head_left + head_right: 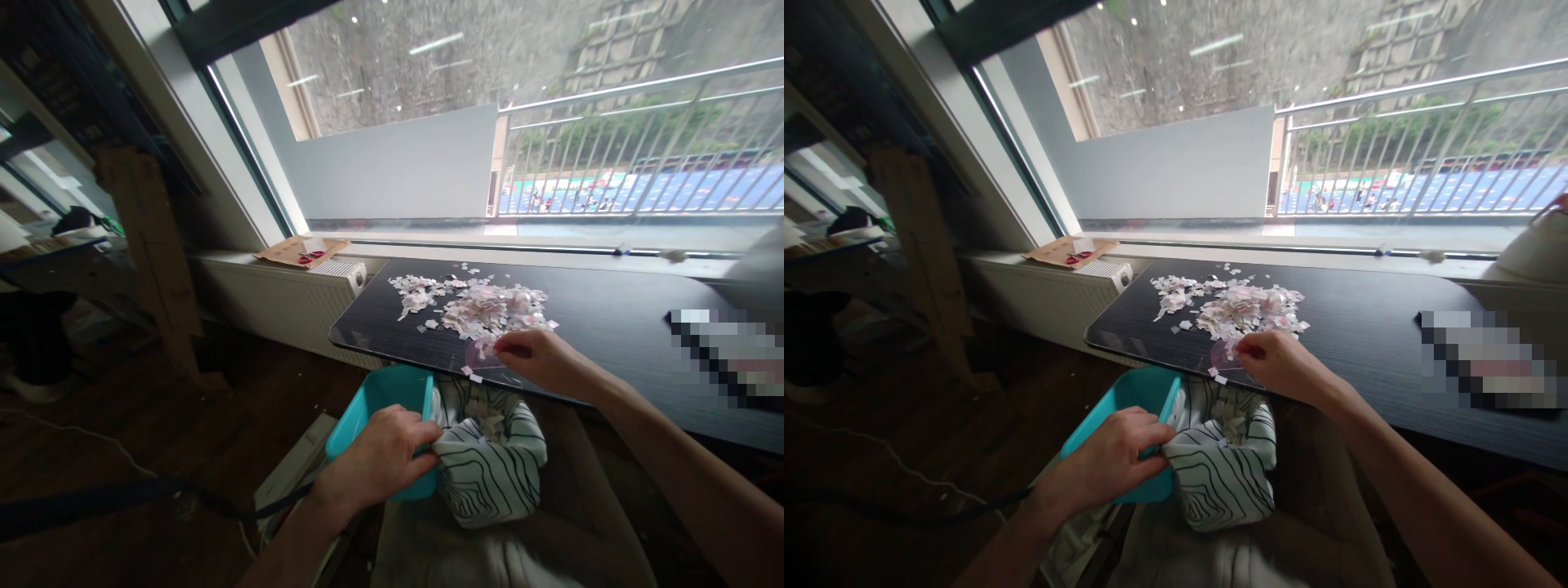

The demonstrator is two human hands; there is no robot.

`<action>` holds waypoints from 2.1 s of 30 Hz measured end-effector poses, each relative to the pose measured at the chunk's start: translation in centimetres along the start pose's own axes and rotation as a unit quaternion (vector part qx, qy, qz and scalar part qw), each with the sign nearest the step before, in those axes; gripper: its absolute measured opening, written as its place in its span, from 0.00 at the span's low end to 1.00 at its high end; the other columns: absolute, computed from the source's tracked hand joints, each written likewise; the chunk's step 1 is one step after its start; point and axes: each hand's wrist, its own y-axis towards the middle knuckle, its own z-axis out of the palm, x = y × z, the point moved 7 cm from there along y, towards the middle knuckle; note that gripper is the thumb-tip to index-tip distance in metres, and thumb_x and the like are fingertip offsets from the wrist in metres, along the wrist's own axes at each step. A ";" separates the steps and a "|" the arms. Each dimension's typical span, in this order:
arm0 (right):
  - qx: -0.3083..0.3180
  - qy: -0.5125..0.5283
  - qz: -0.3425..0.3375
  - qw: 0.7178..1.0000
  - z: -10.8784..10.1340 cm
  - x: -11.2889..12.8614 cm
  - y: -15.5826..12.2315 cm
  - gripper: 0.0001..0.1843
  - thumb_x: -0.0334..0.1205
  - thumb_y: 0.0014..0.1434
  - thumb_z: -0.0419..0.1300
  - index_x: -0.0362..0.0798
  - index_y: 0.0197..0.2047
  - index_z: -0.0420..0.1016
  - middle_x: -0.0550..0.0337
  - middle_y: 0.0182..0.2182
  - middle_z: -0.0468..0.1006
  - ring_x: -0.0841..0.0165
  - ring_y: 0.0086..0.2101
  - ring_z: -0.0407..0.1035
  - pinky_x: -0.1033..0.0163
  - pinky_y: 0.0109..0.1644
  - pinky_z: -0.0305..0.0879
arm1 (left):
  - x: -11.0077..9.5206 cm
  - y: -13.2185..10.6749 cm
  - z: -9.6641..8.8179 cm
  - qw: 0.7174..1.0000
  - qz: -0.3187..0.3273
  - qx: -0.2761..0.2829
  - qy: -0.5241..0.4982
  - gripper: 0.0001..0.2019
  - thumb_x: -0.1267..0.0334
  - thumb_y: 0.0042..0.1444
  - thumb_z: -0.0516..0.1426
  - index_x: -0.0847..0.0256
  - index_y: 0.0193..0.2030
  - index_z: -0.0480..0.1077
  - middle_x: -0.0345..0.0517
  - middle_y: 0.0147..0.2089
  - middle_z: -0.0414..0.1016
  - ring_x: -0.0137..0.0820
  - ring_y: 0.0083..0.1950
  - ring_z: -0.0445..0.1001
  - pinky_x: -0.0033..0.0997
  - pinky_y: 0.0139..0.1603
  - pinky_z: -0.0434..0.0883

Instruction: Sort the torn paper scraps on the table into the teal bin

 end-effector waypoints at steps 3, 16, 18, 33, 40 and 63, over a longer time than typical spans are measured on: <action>-0.006 0.009 0.017 1.000 -0.5 -0.7 -0.9 0.15 0.45 0.55 0.53 0.46 0.32 0.78 0.62 0.22 0.74 0.72 0.23 0.62 0.66 0.27 0.57 | -0.2 0.1 0.0 1.000 0.007 0.003 -0.008 0.03 0.64 0.59 0.57 0.60 0.35 0.71 0.39 0.32 0.72 0.31 0.38 0.71 0.27 0.42 0.62; 0.002 0.038 0.019 0.999 0.0 -0.6 -1.7 0.15 0.45 0.56 0.54 0.46 0.35 0.79 0.62 0.24 0.76 0.71 0.24 0.65 0.67 0.28 0.60 | -1.2 0.7 0.5 1.000 0.025 0.004 0.014 0.04 0.63 0.59 0.58 0.59 0.35 0.70 0.38 0.31 0.71 0.31 0.36 0.71 0.28 0.40 0.62; -0.043 0.036 0.037 0.998 -1.1 -1.7 -1.9 0.15 0.45 0.56 0.55 0.46 0.35 0.79 0.61 0.25 0.77 0.70 0.25 0.67 0.67 0.29 0.61 | -1.8 1.0 0.8 0.999 0.045 0.002 0.027 0.04 0.62 0.58 0.58 0.59 0.34 0.69 0.37 0.29 0.69 0.31 0.34 0.70 0.28 0.39 0.61; -0.099 0.049 0.064 0.992 -1.5 -4.5 -1.4 0.17 0.47 0.55 0.54 0.46 0.35 0.79 0.60 0.24 0.76 0.70 0.25 0.66 0.65 0.30 0.60 | -5.9 2.5 1.7 0.990 0.132 0.025 0.041 0.06 0.60 0.57 0.59 0.58 0.33 0.67 0.37 0.28 0.69 0.31 0.32 0.70 0.30 0.41 0.63; -0.073 0.057 0.065 0.994 -1.8 -4.3 -1.8 0.15 0.47 0.55 0.54 0.46 0.34 0.79 0.61 0.23 0.75 0.70 0.25 0.65 0.66 0.29 0.60 | -5.7 2.5 1.6 0.990 0.130 0.022 0.045 0.06 0.60 0.57 0.60 0.58 0.34 0.67 0.37 0.29 0.68 0.31 0.33 0.69 0.29 0.40 0.63; -0.068 0.054 0.053 0.995 -1.0 -3.8 -0.9 0.15 0.45 0.54 0.55 0.46 0.34 0.79 0.63 0.20 0.73 0.72 0.23 0.62 0.66 0.27 0.58 | -5.0 2.5 1.5 0.994 0.109 0.022 0.024 0.05 0.62 0.58 0.58 0.59 0.34 0.67 0.38 0.29 0.68 0.30 0.33 0.69 0.27 0.41 0.63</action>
